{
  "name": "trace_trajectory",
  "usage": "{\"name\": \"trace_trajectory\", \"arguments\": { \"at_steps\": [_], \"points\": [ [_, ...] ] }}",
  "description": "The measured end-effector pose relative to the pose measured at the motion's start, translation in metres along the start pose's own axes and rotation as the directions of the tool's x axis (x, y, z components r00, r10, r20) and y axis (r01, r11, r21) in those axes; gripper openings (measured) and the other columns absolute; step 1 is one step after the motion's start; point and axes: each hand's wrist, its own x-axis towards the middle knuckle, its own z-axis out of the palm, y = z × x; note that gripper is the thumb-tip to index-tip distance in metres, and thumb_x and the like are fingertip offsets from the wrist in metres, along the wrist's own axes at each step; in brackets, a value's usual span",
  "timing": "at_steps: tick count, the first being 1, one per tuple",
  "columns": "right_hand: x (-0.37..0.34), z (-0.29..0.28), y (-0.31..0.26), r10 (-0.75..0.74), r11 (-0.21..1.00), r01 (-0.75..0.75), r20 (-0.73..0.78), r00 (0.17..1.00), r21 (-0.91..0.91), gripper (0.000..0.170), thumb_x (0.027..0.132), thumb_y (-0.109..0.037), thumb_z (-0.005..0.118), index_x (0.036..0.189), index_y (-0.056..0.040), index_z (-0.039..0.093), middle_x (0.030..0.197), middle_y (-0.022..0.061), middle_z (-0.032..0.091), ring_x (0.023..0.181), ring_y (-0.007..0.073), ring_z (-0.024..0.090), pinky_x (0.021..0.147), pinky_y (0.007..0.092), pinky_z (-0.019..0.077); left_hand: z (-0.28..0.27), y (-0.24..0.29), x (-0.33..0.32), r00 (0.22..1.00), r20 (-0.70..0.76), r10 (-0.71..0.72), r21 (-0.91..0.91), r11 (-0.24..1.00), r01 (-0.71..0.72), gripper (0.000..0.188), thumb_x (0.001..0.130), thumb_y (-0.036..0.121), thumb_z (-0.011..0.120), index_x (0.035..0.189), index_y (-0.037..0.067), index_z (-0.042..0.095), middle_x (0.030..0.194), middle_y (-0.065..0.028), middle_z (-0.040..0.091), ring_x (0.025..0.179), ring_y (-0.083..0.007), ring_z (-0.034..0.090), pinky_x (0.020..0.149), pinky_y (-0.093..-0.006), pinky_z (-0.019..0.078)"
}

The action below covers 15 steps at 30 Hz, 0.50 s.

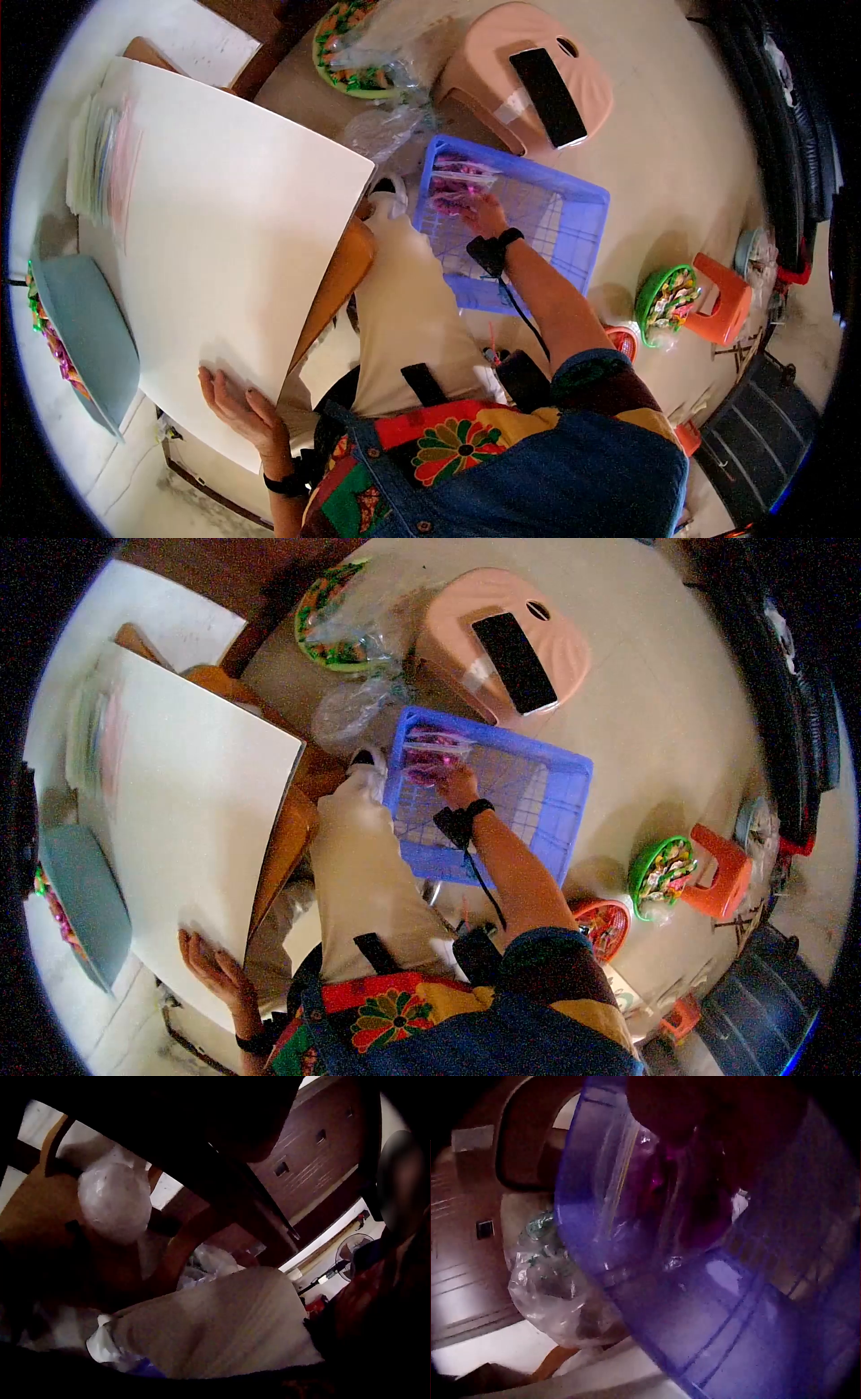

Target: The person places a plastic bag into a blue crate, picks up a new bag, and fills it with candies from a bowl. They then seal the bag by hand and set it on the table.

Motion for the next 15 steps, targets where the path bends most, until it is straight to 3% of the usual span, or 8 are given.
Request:
{"name": "trace_trajectory", "arguments": {
  "at_steps": [2,5,8,11,13,15],
  "points": [
    [-0.025,0.018,-0.022,0.021,0.992,-0.015,-0.046,0.999,0.128,0.030,0.092,-0.016,0.061,0.118,-0.0213,0.049,0.113,0.0046,0.061,0.088,0.0301,0.065,0.069,0.0426,0.0547,0.002,-0.003,-0.001,1.000,-0.001,0.003,-0.006,1.000,-0.003,0.046,0.096,0.023,0.042,0.132,-0.006,0.041,0.145,-0.0288,0.031,0.136,-0.0434,0.031,0.112,-0.0518,0.0255],
    [-0.038,0.016,-0.026,-0.015,0.989,0.024,-0.061,0.998,0.146,0.032,0.090,-0.015,0.064,0.118,-0.0211,0.049,0.107,0.0039,0.063,0.083,0.0283,0.065,0.064,0.0396,0.0545,0.003,-0.004,-0.003,1.000,-0.006,0.002,-0.014,1.000,-0.002,0.046,0.095,0.021,0.042,0.132,-0.006,0.042,0.145,-0.0287,0.031,0.135,-0.0433,0.031,0.112,-0.0516,0.0258],
    [-0.046,0.015,-0.033,-0.006,1.000,0.008,-0.050,0.999,0.029,0.031,0.089,-0.017,0.066,0.116,-0.0196,0.052,0.103,0.0044,0.063,0.082,0.0273,0.065,0.064,0.0397,0.0547,0.002,0.000,0.000,1.000,-0.011,0.003,-0.006,1.000,-0.003,0.045,0.095,0.020,0.043,0.132,-0.006,0.042,0.144,-0.0288,0.032,0.135,-0.0435,0.032,0.112,-0.0515,0.0260],
    [-0.055,0.019,-0.036,-0.086,0.984,0.078,-0.039,0.996,-0.162,0.034,0.085,-0.016,0.068,0.116,-0.0154,0.056,0.108,0.0084,0.063,0.091,0.0297,0.064,0.074,0.0406,0.0534,0.003,0.000,0.000,1.000,-0.015,0.014,0.003,1.000,-0.014,0.045,0.094,0.020,0.044,0.131,-0.006,0.043,0.144,-0.0292,0.033,0.134,-0.0439,0.032,0.112,-0.0516,0.0261],
    [-0.065,0.025,-0.038,-0.296,0.825,0.265,0.017,0.955,-0.499,0.036,0.083,-0.015,0.070,0.116,-0.0126,0.058,0.112,0.0110,0.063,0.097,0.0313,0.063,0.080,0.0412,0.0526,0.002,0.002,0.001,1.000,-0.016,0.013,0.008,1.000,-0.012,0.045,0.095,0.021,0.044,0.131,-0.006,0.043,0.144,-0.0295,0.033,0.134,-0.0441,0.033,0.112,-0.0517,0.0263],
    [-0.074,0.031,-0.042,-0.430,0.526,0.341,0.102,0.897,-0.779,0.038,0.080,-0.014,0.072,0.117,-0.0098,0.060,0.115,0.0136,0.063,0.102,0.0329,0.062,0.086,0.0419,0.0518,0.002,0.003,0.000,1.000,-0.019,0.010,0.015,1.000,-0.010,0.045,0.095,0.022,0.044,0.131,-0.006,0.043,0.144,-0.0296,0.033,0.134,-0.0442,0.033,0.112,-0.0517,0.0264]
  ]
}}
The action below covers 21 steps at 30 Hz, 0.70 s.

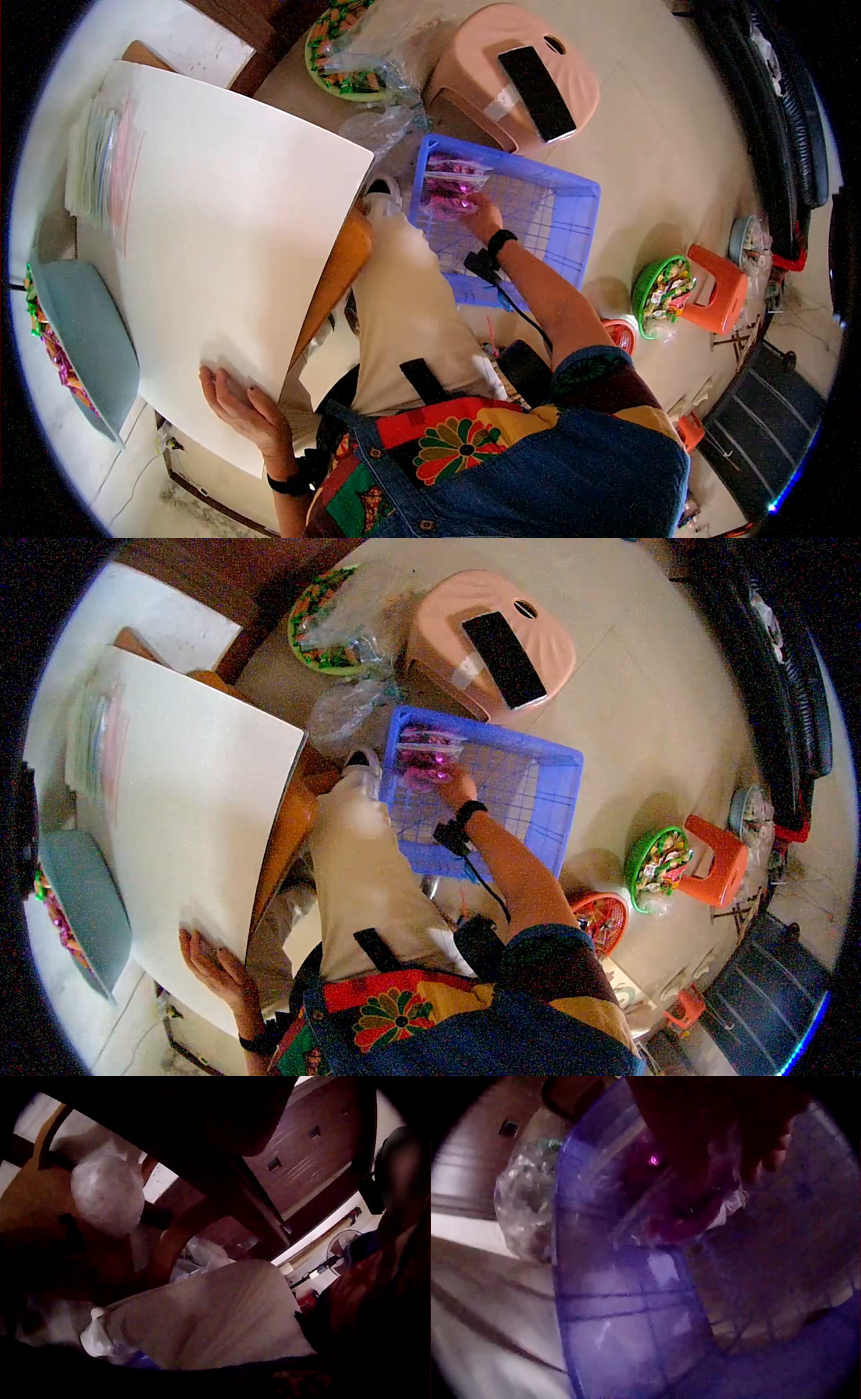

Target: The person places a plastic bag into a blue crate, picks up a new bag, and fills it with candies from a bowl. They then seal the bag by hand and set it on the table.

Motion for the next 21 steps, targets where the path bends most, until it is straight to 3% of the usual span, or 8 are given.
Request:
{"name": "trace_trajectory", "arguments": {
  "at_steps": [2,5,8,11,14,17,19,21],
  "points": [
    [-0.004,-0.005,-0.016,-0.006,0.923,0.031,0.065,0.998,-0.384,0.041,0.078,-0.013,0.073,0.118,-0.0083,0.062,0.119,0.0164,0.062,0.108,0.0343,0.061,0.092,0.0418,0.0505,0.000,0.002,0.000,1.000,-0.001,0.002,0.001,1.000,-0.002,0.046,0.096,0.023,0.043,0.131,-0.006,0.043,0.144,-0.0297,0.033,0.134,-0.0443,0.034,0.112,-0.0517,0.0265],
    [0.014,0.020,0.034,-0.092,0.902,0.095,0.028,0.995,-0.420,0.038,0.082,-0.016,0.068,0.120,-0.0104,0.064,0.120,0.0192,0.061,0.107,0.0368,0.060,0.089,0.0427,0.0510,0.000,0.001,0.001,1.000,0.001,0.009,-0.003,1.000,-0.009,0.046,0.096,0.024,0.042,0.131,-0.006,0.043,0.144,-0.0298,0.033,0.134,-0.0444,0.033,0.111,-0.0515,0.0266],
    [0.011,0.009,-0.004,0.094,0.868,-0.049,0.066,0.993,-0.494,0.032,0.088,-0.020,0.059,0.118,-0.0113,0.065,0.116,0.0211,0.061,0.102,0.0392,0.061,0.085,0.0445,0.0516,-0.001,0.001,0.000,1.000,0.010,0.002,-0.008,1.000,-0.001,0.048,0.097,0.026,0.041,0.132,-0.007,0.041,0.144,-0.0299,0.032,0.134,-0.0445,0.033,0.111,-0.0515,0.0265],
    [0.011,0.008,0.000,-0.024,0.873,0.011,-0.020,1.000,-0.487,0.028,0.091,-0.023,0.053,0.112,-0.0098,0.066,0.111,0.0222,0.062,0.097,0.0404,0.062,0.081,0.0466,0.0519,-0.001,0.003,0.000,1.000,0.021,-0.008,-0.014,1.000,0.008,0.049,0.098,0.028,0.040,0.132,-0.007,0.040,0.145,-0.0300,0.031,0.135,-0.0443,0.031,0.111,-0.0516,0.0263],
    [0.029,0.007,0.010,0.060,0.881,-0.061,-0.016,0.998,-0.470,0.024,0.092,-0.024,0.052,0.104,-0.0112,0.068,0.102,0.0203,0.066,0.091,0.0381,0.065,0.078,0.0459,0.0531,-0.002,0.000,-0.001,0.999,0.041,-0.007,0.016,1.000,0.007,0.050,0.098,0.029,0.039,0.133,-0.008,0.039,0.145,-0.0305,0.031,0.135,-0.0443,0.031,0.111,-0.0516,0.0258],
    [0.045,0.010,0.024,0.068,0.909,-0.026,0.086,0.994,-0.416,0.024,0.092,-0.024,0.050,0.097,-0.0099,0.069,0.092,0.0189,0.068,0.084,0.0344,0.068,0.075,0.0442,0.0541,-0.002,-0.002,-0.001,0.999,0.047,-0.005,0.027,1.000,0.004,0.051,0.098,0.028,0.039,0.132,-0.009,0.039,0.145,-0.0311,0.031,0.134,-0.0445,0.031,0.112,-0.0515,0.0252],
    [0.061,0.010,0.038,-0.094,0.834,0.202,0.229,0.969,-0.513,0.025,0.091,-0.024,0.049,0.094,-0.0076,0.068,0.084,0.0179,0.069,0.078,0.0320,0.069,0.071,0.0438,0.0547,-0.003,0.002,-0.001,0.999,0.047,-0.020,0.029,0.999,0.019,0.051,0.098,0.028,0.039,0.132,-0.009,0.039,0.145,-0.0314,0.030,0.134,-0.0446,0.031,0.112,-0.0514,0.0249],
    [0.067,0.010,0.038,-0.094,0.783,0.242,0.275,0.957,-0.574,0.025,0.090,-0.024,0.051,0.091,-0.0055,0.067,0.082,0.0162,0.070,0.077,0.0298,0.069,0.071,0.0427,0.0549,-0.005,0.008,0.001,0.998,0.057,-0.033,0.018,0.999,0.032,0.050,0.098,0.028,0.039,0.132,-0.009,0.039,0.145,-0.0312,0.030,0.135,-0.0444,0.031,0.112,-0.0512,0.0247]
  ]
}}
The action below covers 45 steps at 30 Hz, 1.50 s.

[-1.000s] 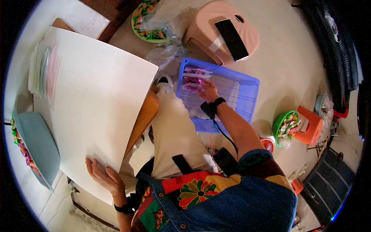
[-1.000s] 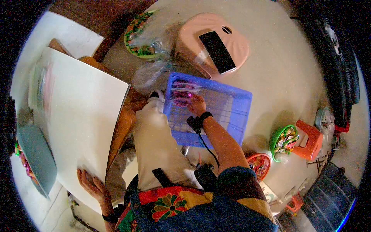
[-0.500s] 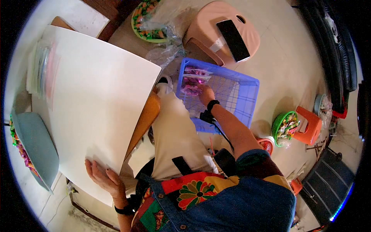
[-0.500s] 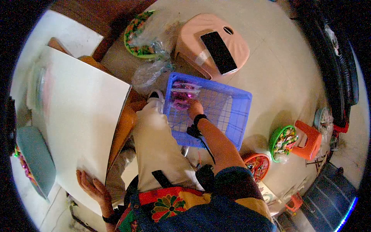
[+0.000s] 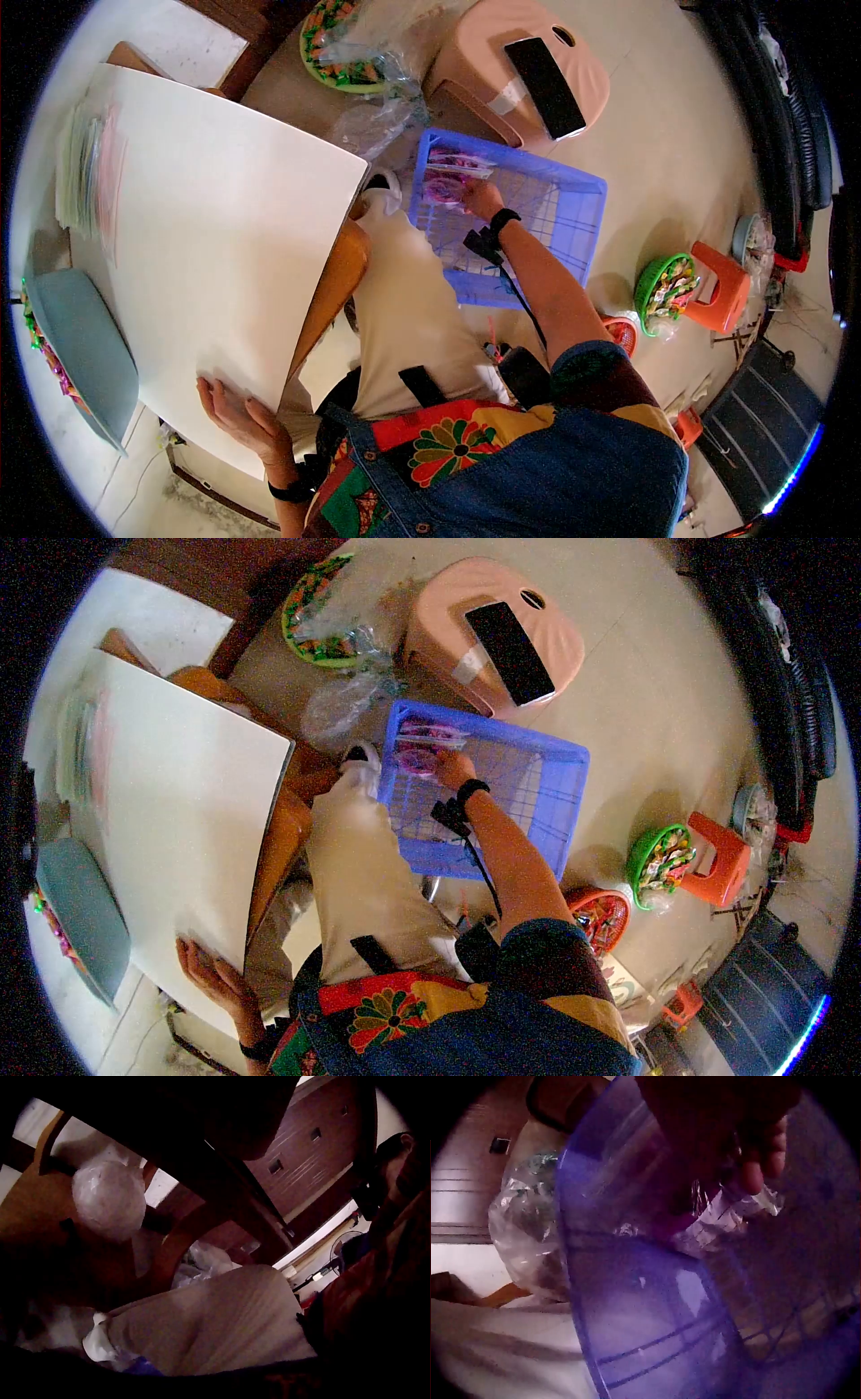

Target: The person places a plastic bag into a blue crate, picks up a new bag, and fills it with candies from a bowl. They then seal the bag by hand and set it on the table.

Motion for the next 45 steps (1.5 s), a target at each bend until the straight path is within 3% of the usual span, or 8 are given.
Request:
{"name": "trace_trajectory", "arguments": {
  "at_steps": [14,17,21,23,24,26,32,45],
  "points": [
    [-0.031,0.003,-0.005,0.486,0.796,-0.364,-0.153,0.860,0.484,0.056,0.073,-0.022,0.078,0.119,-0.0047,0.052,0.111,0.0138,0.065,0.103,0.0301,0.063,0.085,0.0399,0.0500,0.001,-0.003,-0.001,1.000,-0.015,0.008,-0.022,1.000,-0.008,0.050,0.098,0.029,0.040,0.132,-0.008,0.040,0.144,-0.0308,0.030,0.135,-0.0436,0.031,0.112,-0.0506,0.0242],
    [-0.042,-0.004,-0.008,0.472,0.790,-0.346,-0.142,0.870,0.507,0.056,0.077,-0.026,0.076,0.122,-0.0056,0.051,0.117,0.0167,0.062,0.105,0.0316,0.062,0.086,0.0407,0.0500,0.002,-0.006,-0.001,1.000,-0.021,0.015,-0.030,0.999,-0.015,0.049,0.098,0.029,0.040,0.131,-0.008,0.040,0.144,-0.0309,0.030,0.135,-0.0437,0.031,0.112,-0.0507,0.0240],
    [-0.034,0.046,0.031,-0.092,0.888,0.162,0.180,0.979,-0.431,0.053,0.085,-0.031,0.068,0.128,-0.0082,0.049,0.122,0.0182,0.060,0.106,0.0324,0.062,0.087,0.0434,0.0508,0.002,-0.007,-0.001,1.000,-0.012,0.027,-0.007,1.000,-0.027,0.049,0.098,0.028,0.040,0.131,-0.008,0.040,0.145,-0.0312,0.030,0.135,-0.0439,0.031,0.112,-0.0510,0.0241],
    [-0.034,0.059,0.022,-0.107,0.979,0.135,0.181,0.978,-0.150,0.048,0.086,-0.028,0.066,0.127,-0.0076,0.050,0.120,0.0177,0.061,0.105,0.0319,0.062,0.087,0.0434,0.0515,0.002,-0.005,-0.001,1.000,-0.005,0.022,0.003,1.000,-0.022,0.049,0.098,0.028,0.040,0.131,-0.009,0.039,0.145,-0.0312,0.030,0.135,-0.0440,0.031,0.112,-0.0511,0.0242],
    [-0.036,0.061,0.011,0.016,0.944,-0.073,0.175,0.985,0.323,0.046,0.087,-0.027,0.066,0.126,-0.0073,0.050,0.119,0.0174,0.061,0.105,0.0316,0.063,0.087,0.0433,0.0519,0.002,-0.005,0.000,1.000,-0.008,0.017,-0.003,1.000,-0.017,0.050,0.098,0.028,0.040,0.131,-0.009,0.039,0.145,-0.0312,0.030,0.135,-0.0440,0.030,0.112,-0.0511,0.0241],
    [-0.034,0.062,-0.010,0.202,0.053,-0.360,0.343,0.917,0.931,0.042,0.088,-0.025,0.064,0.124,-0.0067,0.051,0.117,0.0169,0.062,0.104,0.0311,0.063,0.088,0.0433,0.0525,0.002,-0.005,-0.001,1.000,-0.007,0.012,-0.004,1.000,-0.012,0.050,0.098,0.028,0.039,0.131,-0.010,0.039,0.145,-0.0313,0.030,0.135,-0.0441,0.030,0.112,-0.0512,0.0241],
    [-0.017,0.056,-0.048,0.157,-0.640,-0.147,0.316,0.936,0.754,0.029,0.092,-0.017,0.060,0.118,-0.0048,0.055,0.111,0.0154,0.065,0.101,0.0296,0.065,0.088,0.0431,0.0545,0.008,-0.007,-0.003,0.997,-0.074,0.026,-0.012,1.000,-0.027,0.050,0.101,0.034,0.038,0.135,-0.002,0.042,0.145,-0.0276,0.035,0.135,-0.0428,0.034,0.111,-0.0521,0.0275],
    [-0.013,0.068,-0.029,-0.051,-0.408,-0.254,0.256,0.965,0.877,0.022,0.096,-0.012,0.053,0.112,0.0035,0.057,0.105,0.0160,0.067,0.094,0.0282,0.067,0.081,0.0400,0.0566,0.001,-0.004,0.000,1.000,-0.013,0.015,-0.071,0.997,-0.016,0.049,0.098,0.027,0.041,0.134,-0.007,0.037,0.146,-0.0299,0.027,0.136,-0.0427,0.029,0.112,-0.0508,0.0250]
  ]
}}
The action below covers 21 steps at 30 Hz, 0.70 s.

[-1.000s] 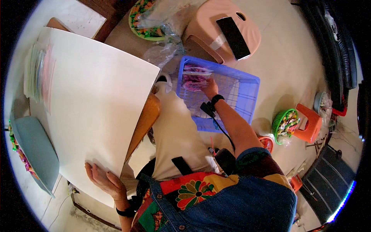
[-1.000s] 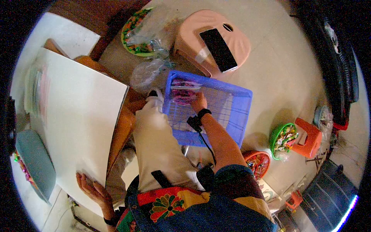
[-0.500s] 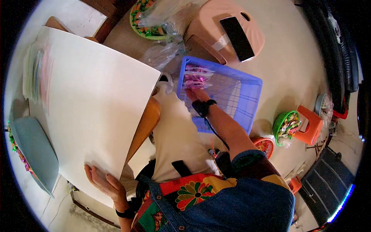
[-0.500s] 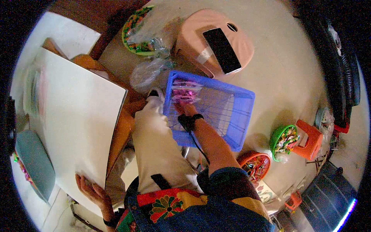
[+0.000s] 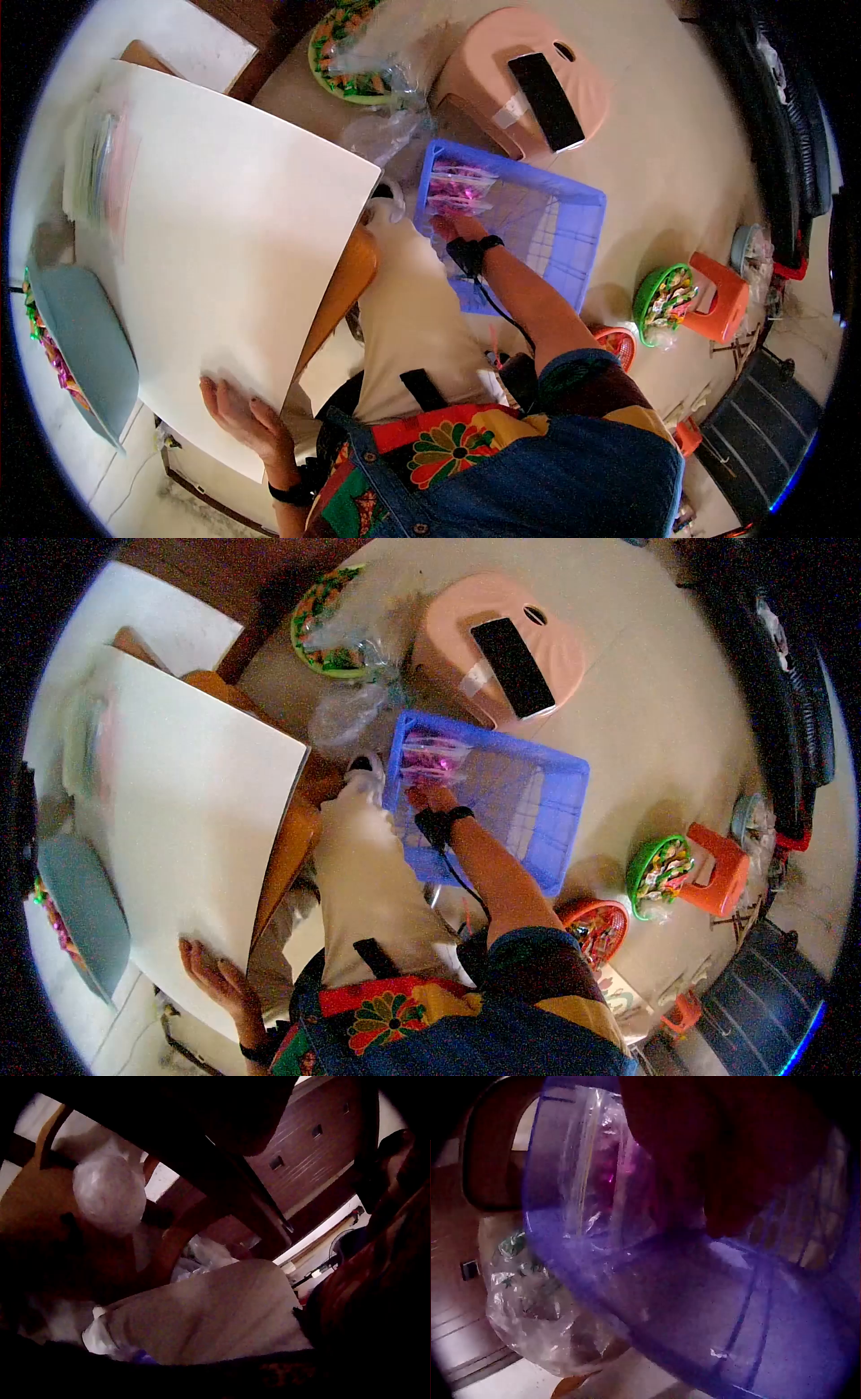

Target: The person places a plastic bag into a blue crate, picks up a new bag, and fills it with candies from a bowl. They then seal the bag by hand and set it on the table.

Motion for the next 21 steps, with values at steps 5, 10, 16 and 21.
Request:
{"name": "trace_trajectory", "arguments": {
  "at_steps": [5,10,16,21],
  "points": [
    [-0.027,0.020,-0.029,0.148,0.949,-0.142,-0.002,0.989,-0.282,0.020,0.095,-0.018,0.052,0.104,-0.0017,0.060,0.098,0.0129,0.067,0.088,0.0275,0.065,0.078,0.0400,0.0541,0.001,-0.002,-0.001,0.999,-0.033,0.002,-0.024,1.000,-0.003,0.046,0.096,0.021,0.043,0.134,-0.005,0.039,0.145,-0.0293,0.029,0.135,-0.0429,0.031,0.112,-0.0503,0.0264],
    [-0.069,0.066,-0.074,0.283,0.764,-0.220,0.009,0.959,-0.607,0.021,0.094,-0.025,0.051,0.097,-0.0069,0.062,0.091,0.0099,0.066,0.082,0.0268,0.064,0.075,0.0399,0.0516,0.000,-0.002,0.002,0.995,-0.075,0.059,0.024,0.998,-0.058,0.045,0.092,0.011,0.046,0.134,-0.005,0.042,0.143,-0.0290,0.032,0.134,-0.0435,0.033,0.110,-0.0506,0.0295],
    [-0.076,0.129,-0.179,0.583,0.739,-0.502,0.052,0.811,-0.450,0.029,0.095,-0.030,0.059,0.112,-0.0064,0.059,0.098,0.0084,0.068,0.088,0.0224,0.067,0.076,0.0368,0.0575,0.014,-0.011,0.002,0.985,-0.123,0.120,0.083,0.990,-0.111,0.058,0.074,-0.001,0.059,0.130,0.002,0.048,0.139,-0.0277,0.040,0.129,-0.0438,0.038,0.109,-0.0541,0.0281],
    [-0.141,0.232,-0.242,0.025,0.508,0.188,0.233,0.972,-0.841,0.032,0.097,-0.035,0.055,0.094,-0.0030,0.062,0.074,0.0078,0.065,0.062,0.0149,0.062,0.054,0.0268,0.0505,0.011,0.007,0.007,0.995,-0.094,0.015,0.091,0.996,-0.006,0.056,0.080,0.018,0.064,0.131,0.006,0.045,0.140,-0.0265,0.039,0.131,-0.0436,0.036,0.108,-0.0587,0.0241]
  ]
}}
